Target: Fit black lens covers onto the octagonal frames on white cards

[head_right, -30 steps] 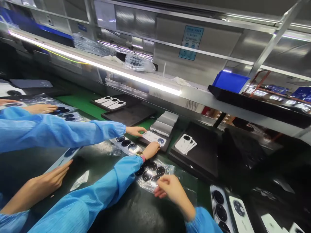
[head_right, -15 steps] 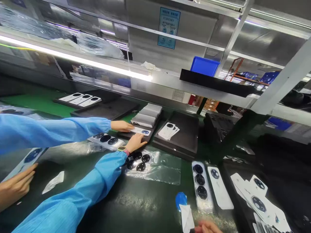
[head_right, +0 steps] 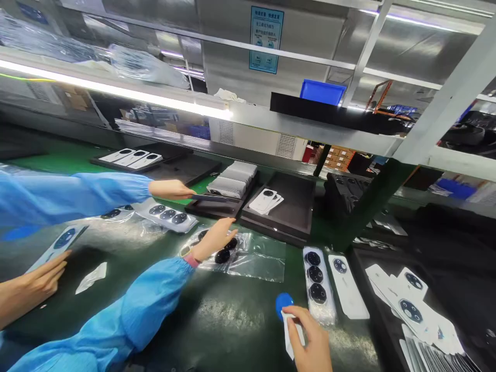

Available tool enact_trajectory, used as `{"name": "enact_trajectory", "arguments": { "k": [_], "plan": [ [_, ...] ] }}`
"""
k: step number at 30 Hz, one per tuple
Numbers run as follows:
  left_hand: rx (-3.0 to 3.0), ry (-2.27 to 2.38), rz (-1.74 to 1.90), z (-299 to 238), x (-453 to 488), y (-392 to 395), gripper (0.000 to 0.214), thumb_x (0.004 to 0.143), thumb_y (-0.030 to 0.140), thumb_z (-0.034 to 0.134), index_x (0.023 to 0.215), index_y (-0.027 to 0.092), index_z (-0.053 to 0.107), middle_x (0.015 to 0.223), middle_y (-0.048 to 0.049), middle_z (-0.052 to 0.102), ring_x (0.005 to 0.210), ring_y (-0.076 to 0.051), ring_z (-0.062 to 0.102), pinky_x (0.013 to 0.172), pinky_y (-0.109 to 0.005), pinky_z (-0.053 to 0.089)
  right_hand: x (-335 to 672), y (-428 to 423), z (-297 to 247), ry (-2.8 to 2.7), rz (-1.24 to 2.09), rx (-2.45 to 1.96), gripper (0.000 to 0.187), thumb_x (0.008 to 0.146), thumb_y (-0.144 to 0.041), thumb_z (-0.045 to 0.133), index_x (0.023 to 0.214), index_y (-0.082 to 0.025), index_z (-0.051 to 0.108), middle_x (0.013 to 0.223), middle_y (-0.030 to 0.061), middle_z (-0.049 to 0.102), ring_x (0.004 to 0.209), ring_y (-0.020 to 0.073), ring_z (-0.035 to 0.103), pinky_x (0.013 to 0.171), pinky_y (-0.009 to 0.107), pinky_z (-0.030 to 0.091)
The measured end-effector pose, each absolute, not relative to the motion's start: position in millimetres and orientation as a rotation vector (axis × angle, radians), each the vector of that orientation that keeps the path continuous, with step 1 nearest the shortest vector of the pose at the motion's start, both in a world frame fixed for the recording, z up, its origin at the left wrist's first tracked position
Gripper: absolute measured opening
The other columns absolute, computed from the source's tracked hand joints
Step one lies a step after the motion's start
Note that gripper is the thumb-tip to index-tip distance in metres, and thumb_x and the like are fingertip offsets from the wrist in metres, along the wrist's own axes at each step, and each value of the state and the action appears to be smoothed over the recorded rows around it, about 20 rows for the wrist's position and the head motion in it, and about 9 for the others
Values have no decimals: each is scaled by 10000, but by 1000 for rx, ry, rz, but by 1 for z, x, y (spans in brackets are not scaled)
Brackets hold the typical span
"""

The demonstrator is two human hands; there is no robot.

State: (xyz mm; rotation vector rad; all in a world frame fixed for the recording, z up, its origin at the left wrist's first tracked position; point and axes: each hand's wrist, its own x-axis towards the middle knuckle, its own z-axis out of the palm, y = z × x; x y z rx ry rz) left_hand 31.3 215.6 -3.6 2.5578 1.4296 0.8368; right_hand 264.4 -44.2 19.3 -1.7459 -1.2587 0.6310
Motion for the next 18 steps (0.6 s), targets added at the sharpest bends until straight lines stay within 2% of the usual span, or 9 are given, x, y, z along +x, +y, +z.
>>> {"name": "enact_trajectory", "arguments": {
  "k": [3,5,7,11,15,18],
  "plan": [
    [2661,1192,873,-8,52,172,281,938,293,541,1178,149,570,1167,-109,613,1078,-226,601,949,-453,505,283,-45,-3,-1320,287,-1860,420,843,-561,417,905,-286,728,1082,83,683,1043,301,604,963,409,465],
    [2729,996,873,-18,66,142,282,913,259,553,1178,165,574,1187,-111,620,1118,-237,595,968,-446,510,312,-47,-13,-1245,70,-2056,439,802,-545,392,898,-254,706,1084,109,674,1058,314,594,962,432,463],
    [2771,830,873,-31,76,117,275,889,211,541,1159,188,589,1206,-104,627,1168,-239,577,1008,-425,502,347,-46,-15,-1186,49,-2170,418,800,-473,415,990,-205,673,1174,140,637,1125,322,560,991,449,437],
    [2770,661,906,-49,85,99,325,888,163,469,1199,162,564,1227,-120,625,1201,-239,564,1047,-432,479,402,-25,-7,-1122,29,-2353,415,840,-383,445,1144,-141,590,1255,181,573,1195,315,511,998,459,418],
    [2710,616,963,-55,83,102,356,908,157,422,1247,172,532,1234,-123,617,1196,-233,564,1054,-429,469,423,10,-7,-1138,70,-2510,444,871,-412,579,1213,-131,538,1225,147,571,1106,276,560,950,462,442],
    [2669,600,1018,-54,80,102,342,920,161,409,1238,160,533,1204,-131,626,1159,-229,581,1026,-401,492,430,29,-8,-1139,114,-2606,425,895,-432,598,1202,-143,544,1152,108,593,1005,238,595,883,448,481]
  ]
}}
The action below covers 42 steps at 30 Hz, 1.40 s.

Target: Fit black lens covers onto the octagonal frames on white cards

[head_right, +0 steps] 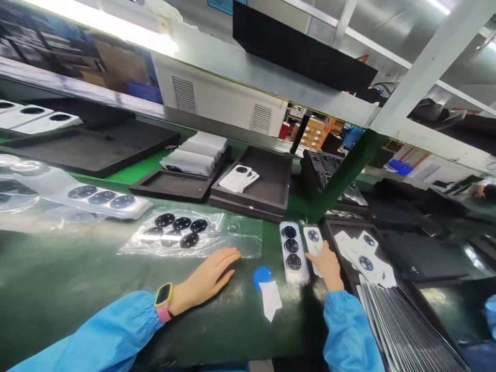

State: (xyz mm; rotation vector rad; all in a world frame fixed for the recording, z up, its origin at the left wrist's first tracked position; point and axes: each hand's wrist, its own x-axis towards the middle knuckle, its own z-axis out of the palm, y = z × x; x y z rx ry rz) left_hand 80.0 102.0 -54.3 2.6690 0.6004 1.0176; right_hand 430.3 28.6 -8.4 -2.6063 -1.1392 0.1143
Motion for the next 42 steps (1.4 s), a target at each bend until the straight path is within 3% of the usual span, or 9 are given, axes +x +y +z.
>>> {"name": "enact_trajectory", "arguments": {
  "k": [13,21,24,29,34,38,42],
  "plan": [
    [2555,516,1095,-52,77,102,348,921,134,361,1201,179,563,1132,-102,654,1051,-200,621,944,-327,529,427,42,10,-944,260,-2699,287,904,-321,626,1126,-144,586,1118,79,607,984,215,605,859,422,511],
    [2399,539,1071,-52,77,102,339,915,134,361,1170,196,575,1126,-85,652,1052,-194,618,960,-327,516,425,32,42,-809,476,-2388,344,897,-347,624,1173,-148,573,1230,107,576,1118,259,561,970,502,439],
    [2292,561,1047,-49,76,102,311,921,167,374,1160,193,571,1111,-87,656,1040,-201,625,949,-340,524,405,13,55,-822,687,-2144,493,809,-431,680,1190,-144,557,1199,131,619,1110,265,587,967,457,452],
    [2051,615,998,-47,74,99,296,911,242,435,1186,187,532,1131,-95,651,1040,-208,635,925,-353,540,343,-16,57,-929,1112,-1706,824,479,-590,804,1162,-185,584,1104,146,683,1040,312,635,831,395,518],
    [1763,635,989,-41,76,90,386,865,308,528,1233,197,486,1114,-89,664,1031,-213,645,949,-384,529,291,-16,49,-981,1350,-1436,770,466,-506,843,1128,-226,568,1040,101,702,971,281,662,851,403,504],
    [1455,711,1064,-34,70,83,465,878,385,511,1290,190,418,1215,-123,620,1095,-225,627,956,-387,526,247,-13,32,-940,1174,-1624,751,457,-395,792,1124,-230,488,1067,111,690,974,281,658,894,428,493],
    [1168,868,1219,-37,39,64,456,922,430,440,1314,214,357,1319,-132,546,1205,-236,561,998,-401,494,201,-17,0,-1107,792,-2052,738,537,-441,683,1193,-201,445,1013,103,690,877,293,671,797,426,529]
  ]
}}
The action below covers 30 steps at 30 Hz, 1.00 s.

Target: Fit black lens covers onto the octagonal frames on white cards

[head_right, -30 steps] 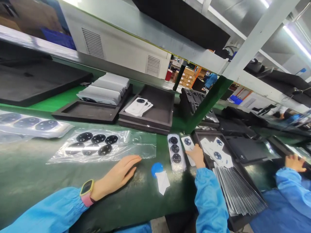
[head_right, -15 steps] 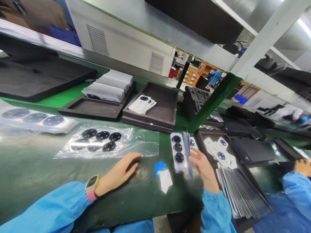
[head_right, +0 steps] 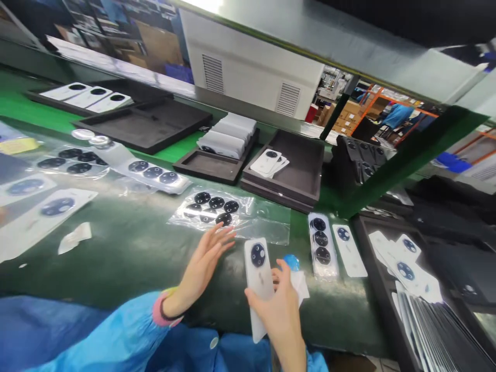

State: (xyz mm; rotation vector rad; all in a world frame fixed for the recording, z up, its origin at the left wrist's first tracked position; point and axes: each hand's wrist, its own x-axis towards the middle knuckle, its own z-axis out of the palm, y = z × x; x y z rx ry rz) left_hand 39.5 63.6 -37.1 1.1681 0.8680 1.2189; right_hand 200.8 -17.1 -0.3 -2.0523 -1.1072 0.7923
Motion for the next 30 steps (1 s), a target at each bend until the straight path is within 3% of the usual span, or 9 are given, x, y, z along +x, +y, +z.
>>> {"name": "enact_trajectory", "arguments": {
  "k": [6,12,17,21,25,30],
  "plan": [
    [1067,995,1326,-64,-4,10,398,925,381,529,1293,261,435,1277,-77,580,1174,-193,579,962,-303,512,150,-10,-18,-1420,371,-2445,673,644,-404,648,1240,-158,456,944,121,686,856,336,681,632,386,524],
    [1563,1082,1305,-69,-13,-14,445,951,247,497,1372,350,393,1294,-14,572,1153,-109,575,983,-185,474,127,0,-1,-1471,503,-2515,708,697,-425,629,1305,-146,396,1049,136,667,967,332,661,696,382,528],
    [1919,1078,1236,-58,-14,-18,478,937,199,459,1401,232,348,1292,-91,548,1197,-148,543,1019,-244,477,127,0,2,-1385,690,-2497,758,691,-460,582,1340,-149,346,1139,123,637,1038,329,627,772,397,507],
    [2262,944,1203,-56,-10,-14,412,923,127,425,1334,137,439,1214,-128,601,1243,-185,508,1026,-297,486,144,-3,2,-1297,738,-2427,830,661,-520,537,1363,-146,302,1097,100,648,972,314,646,743,384,496],
    [2634,682,961,-59,1,-8,323,932,126,391,1213,109,548,1136,-114,674,1147,-240,599,946,-382,548,165,-14,-4,-1180,537,-2530,836,662,-579,501,1353,-147,317,1130,147,633,985,338,632,681,382,490],
    [2723,684,818,-58,-3,-9,252,913,143,447,1111,109,598,1129,-125,683,1114,-268,626,938,-421,551,168,-31,-24,-1254,222,-2482,739,730,-563,444,1318,-121,378,1069,184,637,986,342,619,632,371,490]
  ]
}}
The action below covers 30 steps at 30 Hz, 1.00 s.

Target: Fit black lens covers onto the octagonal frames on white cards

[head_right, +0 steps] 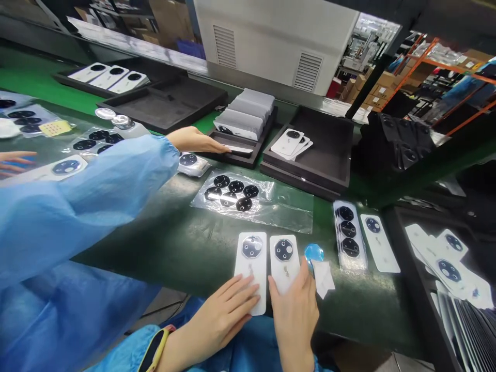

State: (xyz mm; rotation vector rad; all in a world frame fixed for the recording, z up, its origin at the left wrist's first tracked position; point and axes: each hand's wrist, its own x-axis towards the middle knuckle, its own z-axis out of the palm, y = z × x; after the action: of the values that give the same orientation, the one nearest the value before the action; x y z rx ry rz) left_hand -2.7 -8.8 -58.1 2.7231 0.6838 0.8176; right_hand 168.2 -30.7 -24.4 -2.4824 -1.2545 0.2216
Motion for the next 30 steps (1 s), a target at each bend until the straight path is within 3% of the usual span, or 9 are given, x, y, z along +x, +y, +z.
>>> {"name": "enact_trajectory", "arguments": {
  "k": [5,13,18,21,25,30],
  "plan": [
    [2723,684,698,-51,-22,-8,257,893,120,434,1097,112,591,1118,-126,688,1094,-282,636,927,-445,557,154,-32,-38,-1374,65,-2381,712,786,-602,429,1302,-112,417,996,172,660,859,325,644,544,349,465],
    [2693,741,733,-45,-23,-5,227,874,74,431,1032,122,587,1015,-95,712,1009,-267,668,909,-416,553,167,-30,-29,-1287,205,-2334,762,734,-641,487,1307,-146,400,1033,130,670,793,304,651,534,338,445],
    [2719,783,744,-43,-16,-1,241,893,99,423,1080,97,575,1009,-122,704,967,-264,675,872,-395,555,190,-37,-34,-1305,-113,-2446,811,794,-753,336,1255,-101,480,950,182,660,811,354,626,500,364,419],
    [2742,605,671,-45,-3,2,333,921,187,459,1228,73,517,1161,-144,665,1120,-290,615,965,-424,507,195,-42,-43,-1481,-369,-2332,760,894,-698,237,1193,-66,534,906,199,653,824,342,613,592,389,450],
    [2728,450,543,-50,10,6,448,906,330,569,1286,104,495,1276,-116,612,1224,-300,546,1054,-456,438,197,-46,-48,-1713,-597,-2143,580,971,-554,280,1065,-78,598,966,207,640,841,314,583,698,404,450],
    [2670,460,531,-50,-2,13,423,857,158,528,1276,101,509,1271,-137,611,1243,-306,530,1066,-454,434,187,-48,-51,-1842,-630,-2029,473,1000,-451,323,1035,-94,632,995,192,656,896,295,587,758,402,457]
  ]
}}
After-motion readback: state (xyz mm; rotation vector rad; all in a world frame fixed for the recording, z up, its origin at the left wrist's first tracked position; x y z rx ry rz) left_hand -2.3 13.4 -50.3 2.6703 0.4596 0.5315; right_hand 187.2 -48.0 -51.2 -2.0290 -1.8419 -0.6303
